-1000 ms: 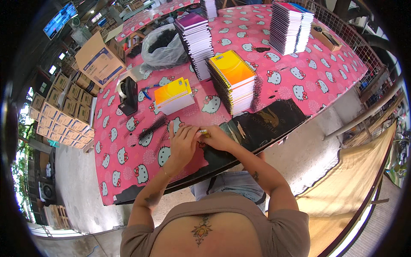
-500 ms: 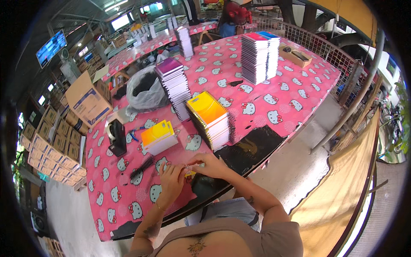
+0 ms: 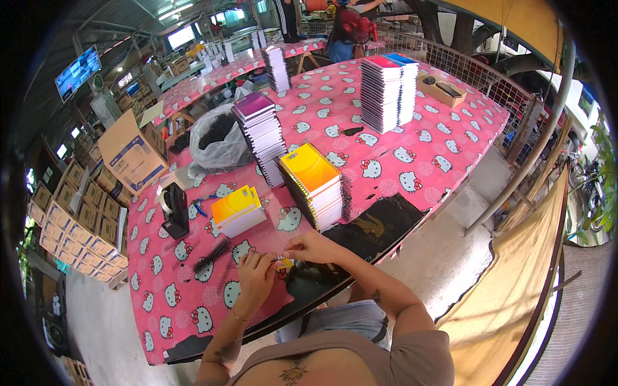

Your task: The person tapes the spines of small notebooks by hand, placing a strip of yellow tape along the edge and folding it over before stacking the completed notebooks on a table.

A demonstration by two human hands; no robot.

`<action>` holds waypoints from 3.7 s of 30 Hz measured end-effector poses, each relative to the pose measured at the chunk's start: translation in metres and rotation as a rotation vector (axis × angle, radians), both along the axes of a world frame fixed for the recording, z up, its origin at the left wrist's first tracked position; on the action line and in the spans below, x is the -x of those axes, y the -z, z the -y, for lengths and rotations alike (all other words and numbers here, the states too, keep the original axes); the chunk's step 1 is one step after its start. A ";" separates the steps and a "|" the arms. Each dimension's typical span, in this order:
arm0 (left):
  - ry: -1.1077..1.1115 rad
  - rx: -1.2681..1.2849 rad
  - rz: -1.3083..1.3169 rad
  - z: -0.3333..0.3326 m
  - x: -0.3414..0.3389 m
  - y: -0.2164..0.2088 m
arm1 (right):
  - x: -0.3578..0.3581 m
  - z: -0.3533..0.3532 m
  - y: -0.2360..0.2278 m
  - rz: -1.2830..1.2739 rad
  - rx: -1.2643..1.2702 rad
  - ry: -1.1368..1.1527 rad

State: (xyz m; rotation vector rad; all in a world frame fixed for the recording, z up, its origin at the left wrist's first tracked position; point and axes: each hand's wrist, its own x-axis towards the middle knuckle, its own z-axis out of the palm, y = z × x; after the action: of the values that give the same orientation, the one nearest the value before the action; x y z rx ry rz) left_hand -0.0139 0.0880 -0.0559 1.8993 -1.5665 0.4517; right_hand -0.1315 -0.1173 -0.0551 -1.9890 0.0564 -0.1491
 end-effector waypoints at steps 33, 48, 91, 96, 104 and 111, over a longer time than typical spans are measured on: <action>-0.052 -0.068 0.050 0.009 0.002 -0.004 | -0.024 -0.033 0.020 0.406 0.237 0.418; 0.188 0.502 0.156 0.085 -0.022 -0.138 | 0.044 0.034 -0.090 0.687 0.586 1.000; -0.148 0.048 0.148 0.015 -0.055 -0.030 | 0.034 -0.037 -0.011 0.549 0.176 0.462; 0.036 -0.023 0.147 0.004 0.001 0.011 | 0.011 -0.043 0.047 0.221 -0.262 0.312; -0.211 0.298 -0.683 -0.017 -0.005 0.032 | 0.004 -0.040 0.067 0.229 -0.378 0.276; -0.254 -0.010 -0.320 -0.048 -0.061 0.030 | -0.001 -0.037 0.065 0.212 -0.500 0.235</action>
State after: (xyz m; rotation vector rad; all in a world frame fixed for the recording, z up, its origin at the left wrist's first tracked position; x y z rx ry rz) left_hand 0.0476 0.1364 -0.0860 2.0694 -1.1304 0.2299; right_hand -0.1306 -0.0802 -0.1205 -1.4545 0.1735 -0.4518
